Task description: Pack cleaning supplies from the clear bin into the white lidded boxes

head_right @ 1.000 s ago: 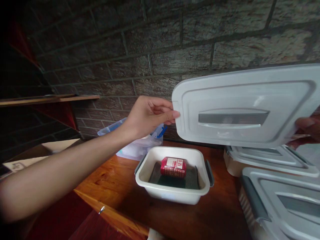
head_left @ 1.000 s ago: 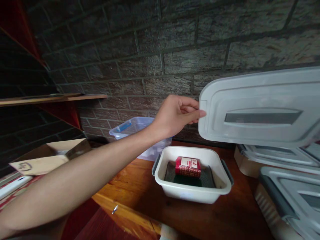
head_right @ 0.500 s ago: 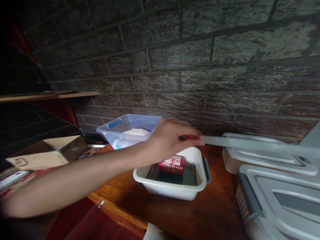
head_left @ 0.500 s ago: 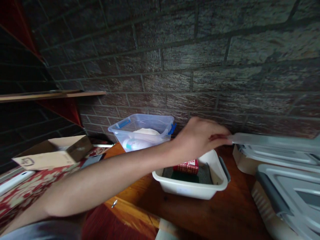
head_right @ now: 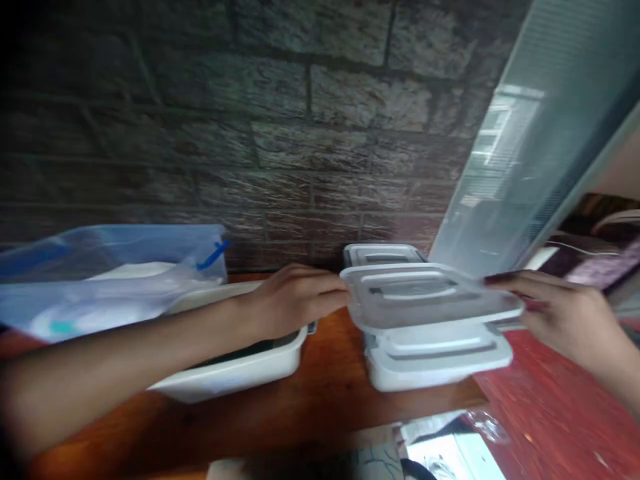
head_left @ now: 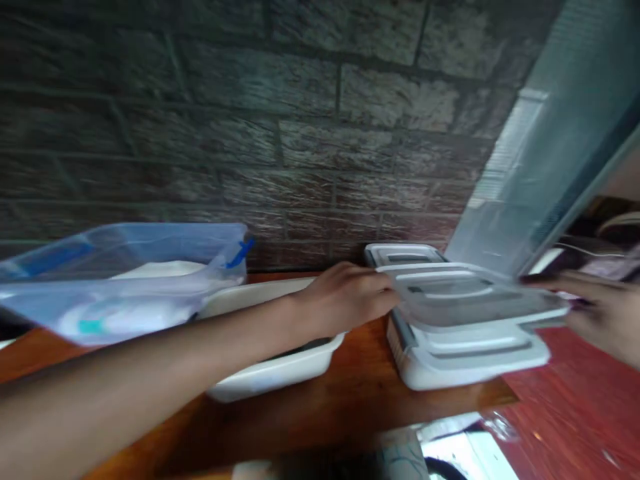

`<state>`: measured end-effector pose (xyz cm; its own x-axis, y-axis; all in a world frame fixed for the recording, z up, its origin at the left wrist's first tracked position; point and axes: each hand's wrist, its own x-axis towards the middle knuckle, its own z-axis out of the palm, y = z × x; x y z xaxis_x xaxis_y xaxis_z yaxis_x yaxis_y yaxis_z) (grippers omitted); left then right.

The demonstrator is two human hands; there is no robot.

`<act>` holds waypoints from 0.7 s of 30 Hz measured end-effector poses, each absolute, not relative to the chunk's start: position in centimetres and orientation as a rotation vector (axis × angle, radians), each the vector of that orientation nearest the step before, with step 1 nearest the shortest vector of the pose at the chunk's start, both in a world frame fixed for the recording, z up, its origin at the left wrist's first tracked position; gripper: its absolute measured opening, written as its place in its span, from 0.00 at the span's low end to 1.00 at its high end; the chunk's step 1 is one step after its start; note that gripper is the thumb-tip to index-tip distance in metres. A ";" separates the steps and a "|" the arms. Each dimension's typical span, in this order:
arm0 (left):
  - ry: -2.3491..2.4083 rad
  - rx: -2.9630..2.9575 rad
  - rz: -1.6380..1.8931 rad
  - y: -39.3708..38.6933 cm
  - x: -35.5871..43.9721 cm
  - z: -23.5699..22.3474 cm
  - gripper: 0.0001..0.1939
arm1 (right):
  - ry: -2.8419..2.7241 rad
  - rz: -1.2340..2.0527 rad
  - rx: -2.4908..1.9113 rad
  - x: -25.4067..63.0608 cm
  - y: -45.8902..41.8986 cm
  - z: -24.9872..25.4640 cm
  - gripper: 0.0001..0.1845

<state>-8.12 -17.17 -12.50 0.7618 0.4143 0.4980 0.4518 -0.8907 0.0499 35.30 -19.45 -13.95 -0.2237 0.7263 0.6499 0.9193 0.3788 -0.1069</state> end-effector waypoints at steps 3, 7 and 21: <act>-0.634 -2.821 -0.628 -17.3 -7.4 -12.5 0.15 | -2.212 -0.433 -1.347 36.6 -18.8 -14.0 0.19; -0.614 -2.765 -0.491 -17.5 -6.6 -12.4 0.17 | -2.290 -0.428 -1.305 36.4 -18.1 -14.2 0.21; -0.655 -2.830 -0.826 -16.5 -6.8 -10.5 0.12 | -2.145 -0.339 -1.367 37.3 -18.9 -13.3 0.16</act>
